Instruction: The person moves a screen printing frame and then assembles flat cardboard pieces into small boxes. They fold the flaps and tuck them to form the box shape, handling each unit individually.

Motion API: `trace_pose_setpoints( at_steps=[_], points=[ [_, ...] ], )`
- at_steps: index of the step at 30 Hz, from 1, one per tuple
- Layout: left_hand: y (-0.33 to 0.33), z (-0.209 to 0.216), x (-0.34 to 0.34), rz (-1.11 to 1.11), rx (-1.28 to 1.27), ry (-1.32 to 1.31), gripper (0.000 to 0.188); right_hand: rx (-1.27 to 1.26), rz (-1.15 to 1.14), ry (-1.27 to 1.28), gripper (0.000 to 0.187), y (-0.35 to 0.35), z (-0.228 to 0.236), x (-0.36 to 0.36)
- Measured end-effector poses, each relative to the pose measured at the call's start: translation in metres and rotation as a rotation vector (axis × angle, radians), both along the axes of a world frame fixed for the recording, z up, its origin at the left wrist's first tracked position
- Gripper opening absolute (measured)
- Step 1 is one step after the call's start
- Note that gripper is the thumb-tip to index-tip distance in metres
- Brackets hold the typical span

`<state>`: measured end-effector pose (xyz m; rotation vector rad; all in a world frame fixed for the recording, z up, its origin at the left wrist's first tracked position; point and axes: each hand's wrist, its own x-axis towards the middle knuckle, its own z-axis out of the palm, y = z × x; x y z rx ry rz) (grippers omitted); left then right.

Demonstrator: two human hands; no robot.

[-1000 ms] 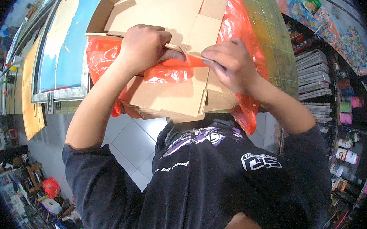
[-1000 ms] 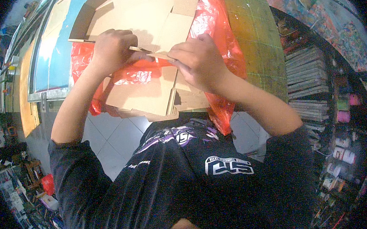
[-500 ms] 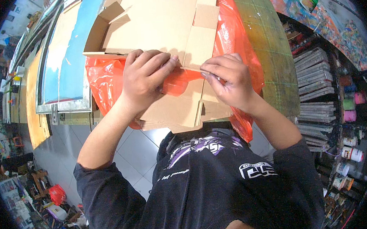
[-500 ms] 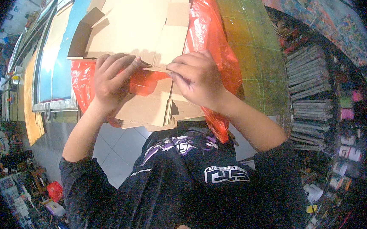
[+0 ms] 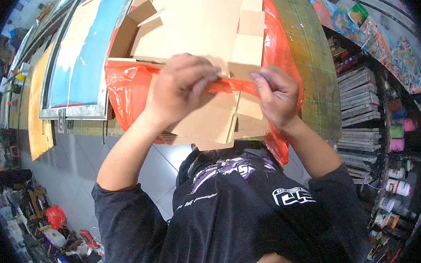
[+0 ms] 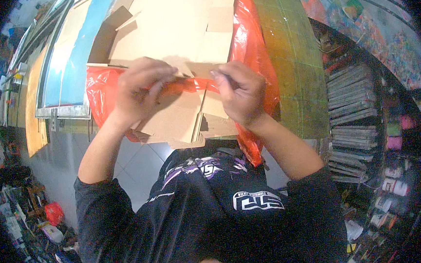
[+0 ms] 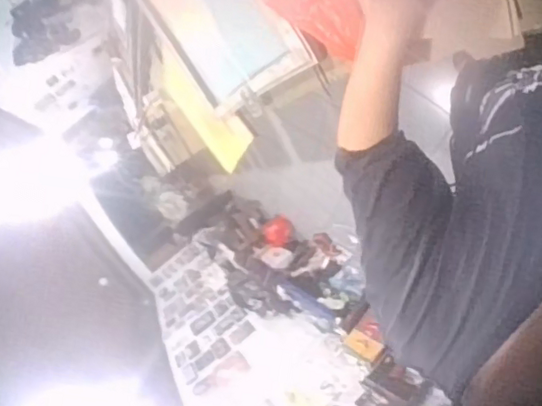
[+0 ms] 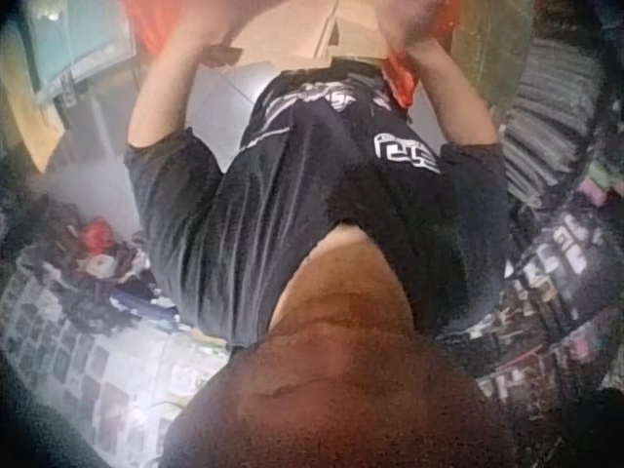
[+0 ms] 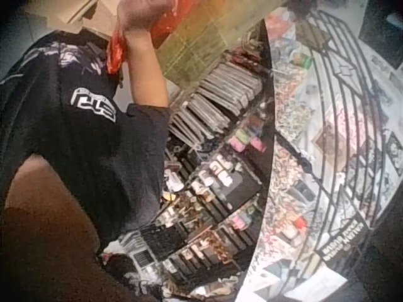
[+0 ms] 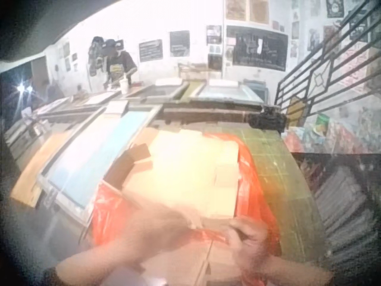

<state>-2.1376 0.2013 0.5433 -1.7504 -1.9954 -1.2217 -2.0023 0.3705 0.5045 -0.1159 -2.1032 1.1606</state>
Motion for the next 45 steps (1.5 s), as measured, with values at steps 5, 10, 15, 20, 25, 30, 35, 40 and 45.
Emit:
trace_pose_setpoints(
  at_steps=[5, 10, 15, 20, 25, 30, 35, 40, 45],
  points=[
    [-0.003, -0.007, 0.027, -0.014, 0.065, -0.138, 0.022, 0.256, 0.102, 0.002, 0.013, -0.005, 0.024, -0.008],
    [-0.052, 0.014, 0.003, 0.298, 0.105, 0.258, 0.039, 0.491, 0.117, 0.005, 0.023, -0.008, 0.021, 0.018],
    [-0.126, 0.005, -0.042, 0.647, 0.186, -0.523, 0.038, 0.619, 0.135, 0.007, 0.029, -0.026, 0.022, 0.035],
    [-0.136, -0.011, -0.032, 0.572, 0.096, -0.763, 0.036, 0.637, 0.131, -0.017, 0.025, -0.028, 0.016, 0.041],
    [-0.140, -0.021, -0.027, 0.518, 0.196, -0.809, 0.036, 0.616, 0.117, -0.027, 0.026, -0.023, 0.009, 0.044],
    [-0.137, -0.021, -0.022, 0.516, 0.216, -0.755, 0.033, 0.571, 0.128, -0.057, 0.030, -0.005, 0.011, 0.044],
    [-0.132, -0.009, -0.042, 0.726, 0.117, -0.687, 0.030, 0.449, 0.101, 0.018, 0.030, 0.017, -0.004, 0.042],
    [-0.102, 0.028, -0.058, 0.739, -0.072, 0.193, 0.022, 0.373, 0.207, 0.050, 0.028, 0.025, -0.007, 0.040],
    [-0.015, 0.050, -0.008, -0.084, -0.593, -0.208, 0.043, 0.388, 0.233, 0.118, 0.028, 0.020, -0.018, 0.040]
  ],
)
